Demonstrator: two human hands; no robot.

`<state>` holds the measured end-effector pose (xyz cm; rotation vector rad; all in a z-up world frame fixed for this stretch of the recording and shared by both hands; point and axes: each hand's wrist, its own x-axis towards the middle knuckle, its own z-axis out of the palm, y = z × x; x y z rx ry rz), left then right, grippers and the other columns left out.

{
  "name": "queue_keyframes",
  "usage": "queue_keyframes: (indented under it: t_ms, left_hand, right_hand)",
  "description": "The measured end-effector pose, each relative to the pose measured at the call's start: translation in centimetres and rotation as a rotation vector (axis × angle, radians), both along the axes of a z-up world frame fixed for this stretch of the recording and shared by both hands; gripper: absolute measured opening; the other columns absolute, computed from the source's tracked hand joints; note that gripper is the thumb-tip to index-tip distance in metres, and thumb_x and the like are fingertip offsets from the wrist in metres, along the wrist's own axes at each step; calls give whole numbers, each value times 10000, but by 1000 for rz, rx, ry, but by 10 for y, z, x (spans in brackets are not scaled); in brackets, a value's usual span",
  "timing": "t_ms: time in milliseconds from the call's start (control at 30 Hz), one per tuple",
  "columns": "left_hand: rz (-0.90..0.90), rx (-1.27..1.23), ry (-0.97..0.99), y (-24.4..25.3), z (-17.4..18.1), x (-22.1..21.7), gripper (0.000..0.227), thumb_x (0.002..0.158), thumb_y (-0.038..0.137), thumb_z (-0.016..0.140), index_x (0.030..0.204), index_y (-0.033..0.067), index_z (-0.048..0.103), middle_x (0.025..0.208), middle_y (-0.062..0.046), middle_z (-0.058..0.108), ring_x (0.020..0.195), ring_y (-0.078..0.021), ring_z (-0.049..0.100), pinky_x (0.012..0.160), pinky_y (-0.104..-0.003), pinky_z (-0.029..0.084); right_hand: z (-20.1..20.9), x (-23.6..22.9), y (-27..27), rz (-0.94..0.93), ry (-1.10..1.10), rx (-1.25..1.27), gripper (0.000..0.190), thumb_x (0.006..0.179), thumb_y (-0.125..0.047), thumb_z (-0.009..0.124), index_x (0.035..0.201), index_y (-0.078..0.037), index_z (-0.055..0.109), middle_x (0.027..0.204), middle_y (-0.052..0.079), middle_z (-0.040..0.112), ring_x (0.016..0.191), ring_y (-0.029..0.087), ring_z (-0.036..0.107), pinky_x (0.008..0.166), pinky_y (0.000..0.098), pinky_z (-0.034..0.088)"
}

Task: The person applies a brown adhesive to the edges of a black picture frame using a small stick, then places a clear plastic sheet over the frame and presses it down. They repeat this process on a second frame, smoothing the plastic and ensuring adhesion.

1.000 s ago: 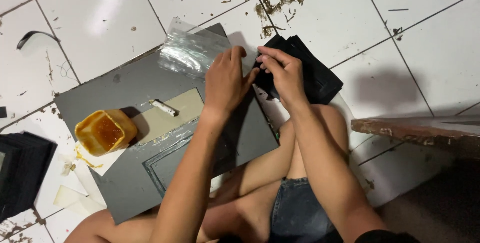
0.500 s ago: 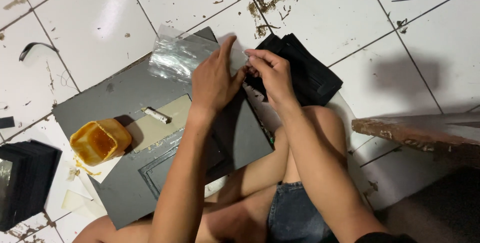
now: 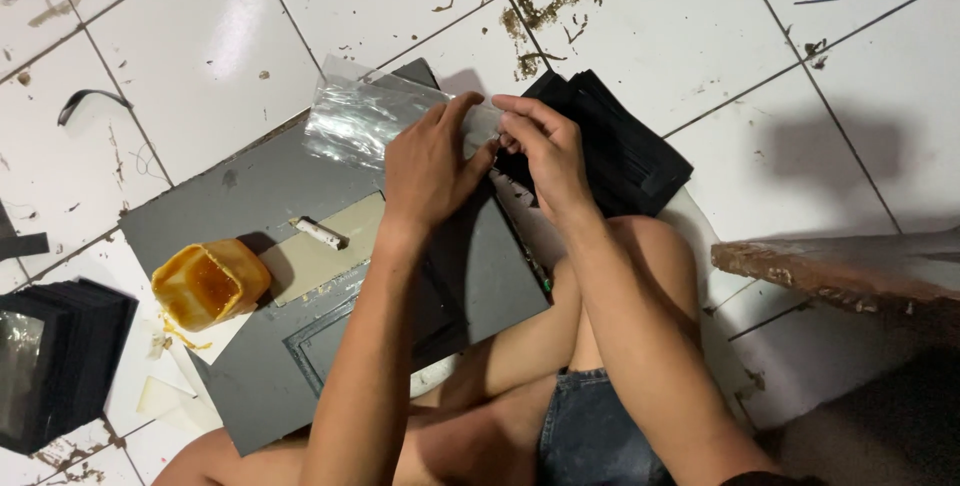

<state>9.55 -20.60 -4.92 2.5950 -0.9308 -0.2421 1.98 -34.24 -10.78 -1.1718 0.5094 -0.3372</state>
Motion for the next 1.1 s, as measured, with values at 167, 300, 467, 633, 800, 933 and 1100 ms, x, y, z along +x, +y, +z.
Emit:
queue_keyframes:
  t_ms: [167, 300, 467, 633, 800, 933, 1100]
  left_hand:
    - [1, -8, 59, -2, 9, 1, 529, 889, 417, 664, 1376, 238, 560, 982, -141, 677, 950, -428, 708, 807, -537, 565]
    - [-18, 48, 65, -1, 3, 7, 540, 873, 445, 664, 1374, 266, 573, 975, -105, 687, 945, -394, 718, 812, -528, 567]
    - [-59, 87, 74, 2, -1, 14, 553, 885, 480, 640, 1389, 263, 569, 1011, -103, 698, 958, -387, 724, 829, -529, 571]
    - [-71, 93, 5, 3, -5, 10, 556, 905, 469, 617, 1401, 227, 553, 995, -118, 694, 917, -405, 728, 793, -538, 580]
    - [-140, 105, -291, 2, -20, -1, 532, 956, 407, 580, 1429, 173, 512, 920, -131, 663, 842, -376, 738, 714, -499, 607]
    - [-175, 100, -405, 4, -34, -3, 607, 938, 381, 620, 1484, 177, 450, 904, -68, 659, 836, -310, 730, 677, -456, 619]
    - [-45, -333, 70, 7, 12, -22, 626, 950, 108, 513, 1544, 191, 333, 743, -198, 660, 794, -514, 680, 726, -642, 523]
  right_hand:
    - [-14, 1, 1, 13, 22, -175, 245, 945, -75, 688, 1172, -69, 780, 867, 91, 718, 818, 114, 656, 730, 266, 562]
    - [-3, -2, 8, -4, 73, -147, 249, 964, -65, 667, 1187, -88, 775, 997, 81, 724, 949, 124, 634, 846, 335, 563]
    - [-10, 0, 11, -30, 103, -73, 243, 936, -56, 670, 1152, -72, 778, 962, 75, 704, 930, 135, 620, 847, 346, 566]
    - [-1, 2, 12, -55, 64, 75, 230, 982, -160, 624, 1130, -74, 778, 872, 53, 678, 853, 90, 565, 810, 264, 526]
    - [-13, 3, 17, -67, 29, 7, 233, 978, -164, 694, 1169, -54, 766, 919, 52, 644, 906, 124, 582, 837, 308, 535]
    - [-13, 5, 16, -72, 23, 168, 249, 980, -219, 708, 1182, -84, 765, 892, 55, 669, 833, 135, 645, 775, 308, 594]
    - [-9, 4, 18, -85, 7, -156, 263, 933, -234, 772, 1175, -133, 764, 902, 35, 682, 798, 92, 636, 721, 271, 576]
